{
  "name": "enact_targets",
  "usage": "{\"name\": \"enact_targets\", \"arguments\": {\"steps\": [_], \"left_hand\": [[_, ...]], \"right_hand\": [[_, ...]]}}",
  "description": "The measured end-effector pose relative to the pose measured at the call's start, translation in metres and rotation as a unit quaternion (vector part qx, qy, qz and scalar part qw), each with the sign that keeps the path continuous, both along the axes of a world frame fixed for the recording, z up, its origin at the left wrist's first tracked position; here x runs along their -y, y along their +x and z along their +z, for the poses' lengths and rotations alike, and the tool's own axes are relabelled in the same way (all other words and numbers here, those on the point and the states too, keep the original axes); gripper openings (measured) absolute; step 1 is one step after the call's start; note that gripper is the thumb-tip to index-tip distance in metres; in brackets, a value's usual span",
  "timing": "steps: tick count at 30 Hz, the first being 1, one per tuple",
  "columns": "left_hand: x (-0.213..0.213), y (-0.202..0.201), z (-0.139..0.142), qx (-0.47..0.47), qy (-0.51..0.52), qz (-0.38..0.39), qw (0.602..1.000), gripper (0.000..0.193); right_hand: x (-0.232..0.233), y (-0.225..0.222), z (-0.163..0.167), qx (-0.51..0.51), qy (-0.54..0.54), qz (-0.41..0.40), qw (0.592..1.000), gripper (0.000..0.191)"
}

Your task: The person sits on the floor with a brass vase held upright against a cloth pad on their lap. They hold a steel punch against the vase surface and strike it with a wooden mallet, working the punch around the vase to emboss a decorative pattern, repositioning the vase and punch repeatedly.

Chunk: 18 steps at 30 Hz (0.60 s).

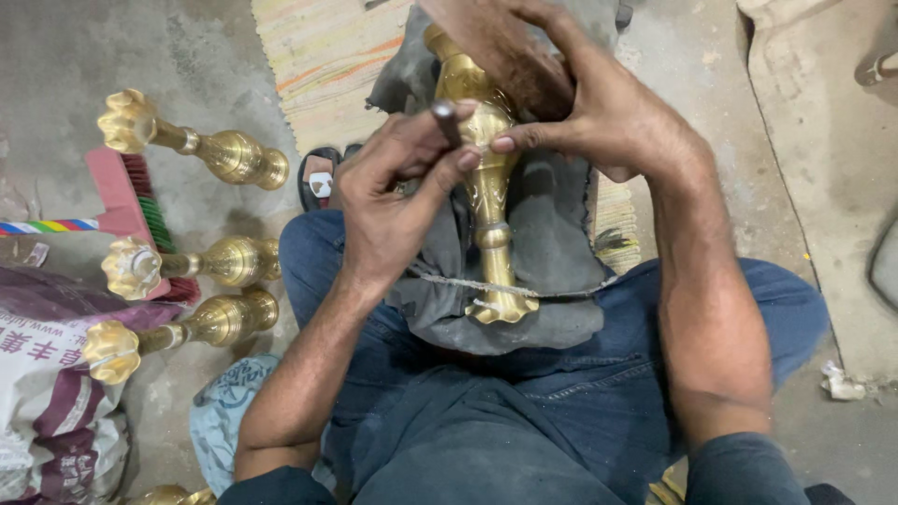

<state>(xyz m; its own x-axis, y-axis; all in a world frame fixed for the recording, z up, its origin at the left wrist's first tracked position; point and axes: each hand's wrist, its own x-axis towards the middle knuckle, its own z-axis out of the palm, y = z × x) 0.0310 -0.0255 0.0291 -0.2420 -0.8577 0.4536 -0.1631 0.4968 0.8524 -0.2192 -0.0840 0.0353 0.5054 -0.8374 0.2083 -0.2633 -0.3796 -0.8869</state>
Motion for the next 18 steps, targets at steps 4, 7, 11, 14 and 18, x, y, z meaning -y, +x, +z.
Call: {"name": "enact_targets", "arguments": {"steps": [4, 7, 11, 14, 18], "left_hand": [[0.006, -0.011, 0.013, 0.106, -0.049, -0.05, 0.992, 0.037], [0.011, -0.017, 0.02, 0.162, -0.085, -0.053, 0.982, 0.038], [0.014, -0.022, 0.026, 0.163, -0.063, -0.055, 0.983, 0.036], [0.014, -0.023, 0.028, 0.193, -0.115, -0.058, 0.973, 0.036], [0.014, -0.023, 0.031, 0.238, -0.113, -0.05, 0.963, 0.032]], "right_hand": [[-0.02, 0.006, 0.01, -0.043, 0.023, -0.1, 0.994, 0.087], [-0.035, 0.003, 0.02, -0.135, 0.038, -0.25, 0.958, 0.068], [-0.052, -0.011, 0.028, -0.172, -0.212, -0.284, 0.919, 0.058], [-0.057, -0.017, 0.026, -0.199, -0.25, -0.304, 0.898, 0.051], [-0.059, -0.023, 0.027, -0.173, -0.279, -0.283, 0.901, 0.044]]}}
